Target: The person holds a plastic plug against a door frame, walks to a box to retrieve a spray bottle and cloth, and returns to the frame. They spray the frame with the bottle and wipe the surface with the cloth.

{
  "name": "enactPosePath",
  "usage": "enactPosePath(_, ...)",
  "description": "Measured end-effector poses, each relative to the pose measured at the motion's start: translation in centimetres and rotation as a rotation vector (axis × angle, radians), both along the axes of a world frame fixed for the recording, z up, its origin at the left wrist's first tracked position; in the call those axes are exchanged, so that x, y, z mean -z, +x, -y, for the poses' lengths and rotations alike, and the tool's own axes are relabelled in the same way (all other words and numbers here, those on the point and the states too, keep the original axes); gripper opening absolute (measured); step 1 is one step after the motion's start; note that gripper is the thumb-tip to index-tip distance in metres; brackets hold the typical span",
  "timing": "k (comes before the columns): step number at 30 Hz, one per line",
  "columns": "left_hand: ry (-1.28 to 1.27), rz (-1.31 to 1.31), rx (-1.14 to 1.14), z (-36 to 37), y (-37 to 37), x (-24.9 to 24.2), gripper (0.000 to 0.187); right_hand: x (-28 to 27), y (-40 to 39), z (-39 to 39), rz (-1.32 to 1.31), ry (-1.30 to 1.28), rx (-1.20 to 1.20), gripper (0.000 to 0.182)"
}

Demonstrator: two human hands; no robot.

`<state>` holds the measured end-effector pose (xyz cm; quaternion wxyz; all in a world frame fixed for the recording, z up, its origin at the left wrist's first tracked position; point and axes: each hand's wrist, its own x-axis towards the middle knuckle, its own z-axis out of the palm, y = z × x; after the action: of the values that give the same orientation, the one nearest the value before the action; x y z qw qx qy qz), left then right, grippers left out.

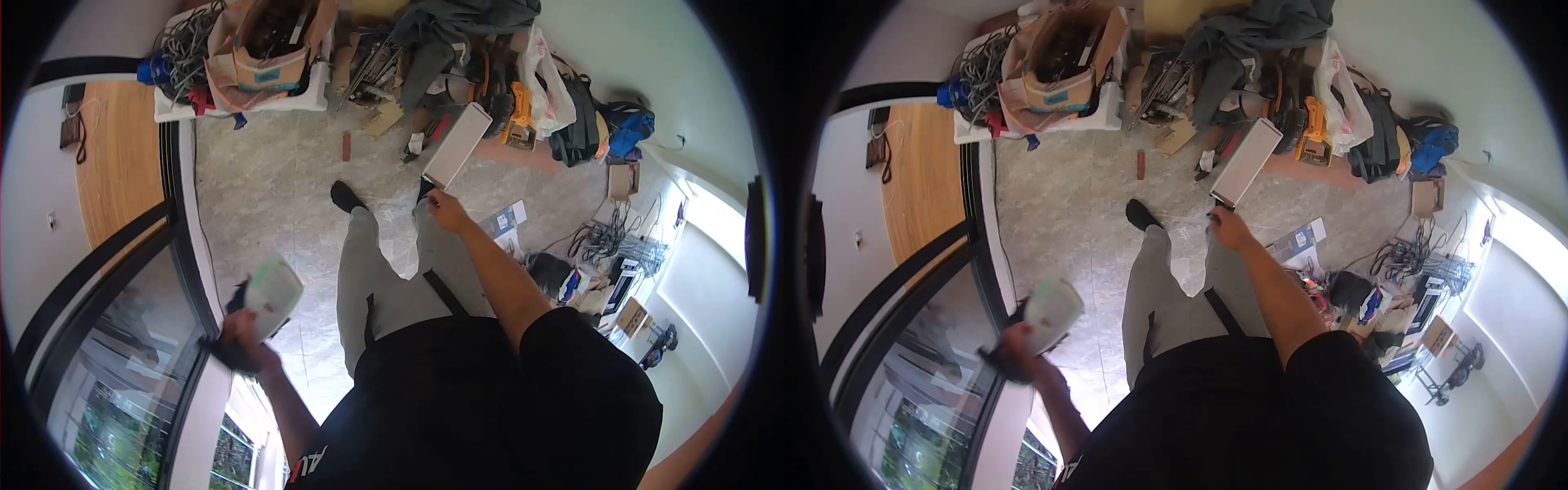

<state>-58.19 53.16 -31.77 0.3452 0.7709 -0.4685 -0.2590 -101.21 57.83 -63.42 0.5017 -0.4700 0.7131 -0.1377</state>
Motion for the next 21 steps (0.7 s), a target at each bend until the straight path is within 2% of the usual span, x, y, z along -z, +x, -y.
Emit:
enactPosePath(2, -0.389, 0.010, 0.128, 5.0, -1.3, -5.3, 0.044, -2.7, 1.9, 2.0, 0.040, 0.010, -0.009, 0.030)
enactPosePath(3, -0.540, -0.034, 0.214, 7.2, -2.2, -7.6, 0.044, -3.7, 2.1, 2.3, 0.057, 0.023, -0.012, 0.031)
enactPosePath(5, -0.784, -0.192, 0.435, 10.4, -4.8, -11.3, 0.044, -4.1, 1.4, 2.3, 0.072, 0.081, 0.043, 0.031)
enactPosePath(7, -0.888, -0.337, 0.617, 12.7, -8.7, -13.6, 0.044, -2.9, -0.1, 1.9, 0.073, 0.069, 0.093, 0.030)
enactPosePath(10, -0.917, -0.487, 0.795, 14.2, -14.5, -15.0, 0.044, 1.9, -3.7, -1.8, 0.017, 0.015, 0.158, 0.029)
enactPosePath(12, -0.901, -0.559, 0.878, 15.0, -18.9, -15.2, 0.044, 0.4, -6.1, -2.9, -0.016, 0.141, 0.241, 0.029)
enactPosePath(16, -0.863, -0.658, 0.967, 14.3, -25.5, -14.6, 0.044, 1.6, -11.5, -8.7, -0.088, 0.238, 0.267, 0.031)
enactPosePath(21, -0.819, -0.726, 1.057, 12.3, -31.8, -15.0, 0.044, 0.8, -17.4, -15.1, -0.132, 0.259, 0.392, 0.032)
